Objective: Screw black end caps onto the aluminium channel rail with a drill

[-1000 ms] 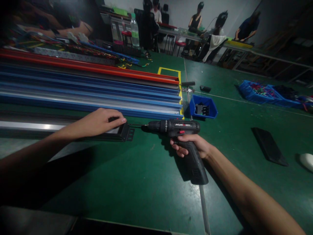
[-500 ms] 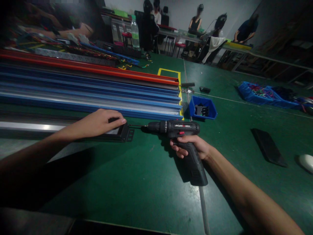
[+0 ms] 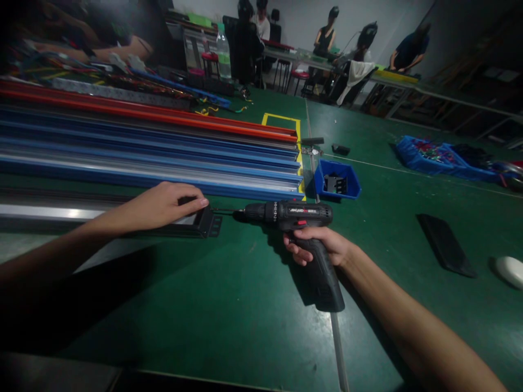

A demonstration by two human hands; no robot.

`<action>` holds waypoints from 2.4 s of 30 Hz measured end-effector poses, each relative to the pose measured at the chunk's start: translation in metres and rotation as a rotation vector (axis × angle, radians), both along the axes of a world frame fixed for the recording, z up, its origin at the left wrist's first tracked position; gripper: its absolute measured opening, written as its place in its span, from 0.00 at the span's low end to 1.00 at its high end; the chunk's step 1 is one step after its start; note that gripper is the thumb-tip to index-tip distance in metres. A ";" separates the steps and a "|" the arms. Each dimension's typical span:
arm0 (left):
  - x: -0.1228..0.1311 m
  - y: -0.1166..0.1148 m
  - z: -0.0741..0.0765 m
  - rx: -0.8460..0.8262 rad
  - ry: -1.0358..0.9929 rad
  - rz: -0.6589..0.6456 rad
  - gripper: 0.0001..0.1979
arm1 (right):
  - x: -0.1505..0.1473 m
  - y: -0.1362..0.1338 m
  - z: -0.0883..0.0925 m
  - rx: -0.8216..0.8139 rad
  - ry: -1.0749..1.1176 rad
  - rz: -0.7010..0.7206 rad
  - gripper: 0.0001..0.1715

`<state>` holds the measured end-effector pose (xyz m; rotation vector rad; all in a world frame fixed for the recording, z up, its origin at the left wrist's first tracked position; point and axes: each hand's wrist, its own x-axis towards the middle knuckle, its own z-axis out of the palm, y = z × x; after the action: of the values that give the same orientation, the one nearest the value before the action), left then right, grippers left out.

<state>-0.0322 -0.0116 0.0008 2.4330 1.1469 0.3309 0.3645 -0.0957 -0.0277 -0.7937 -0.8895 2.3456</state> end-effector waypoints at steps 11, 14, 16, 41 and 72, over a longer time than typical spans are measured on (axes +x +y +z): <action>0.000 0.000 0.000 -0.005 0.005 0.005 0.29 | 0.000 0.001 -0.001 0.004 -0.002 -0.001 0.14; 0.000 0.001 -0.001 -0.003 0.004 -0.003 0.29 | 0.001 0.001 -0.001 0.002 -0.006 0.002 0.14; 0.000 0.002 -0.001 -0.002 0.004 -0.004 0.29 | 0.001 0.002 -0.002 0.006 -0.009 0.001 0.14; 0.000 0.003 -0.002 0.025 0.006 -0.006 0.29 | 0.001 0.003 -0.003 0.005 0.008 0.008 0.15; 0.000 0.002 -0.001 0.040 0.005 -0.010 0.29 | -0.001 0.002 0.002 0.006 -0.002 0.006 0.16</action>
<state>-0.0322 -0.0100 -0.0001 2.4750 1.1401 0.3486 0.3631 -0.0932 -0.0262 -0.7926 -0.9010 2.3468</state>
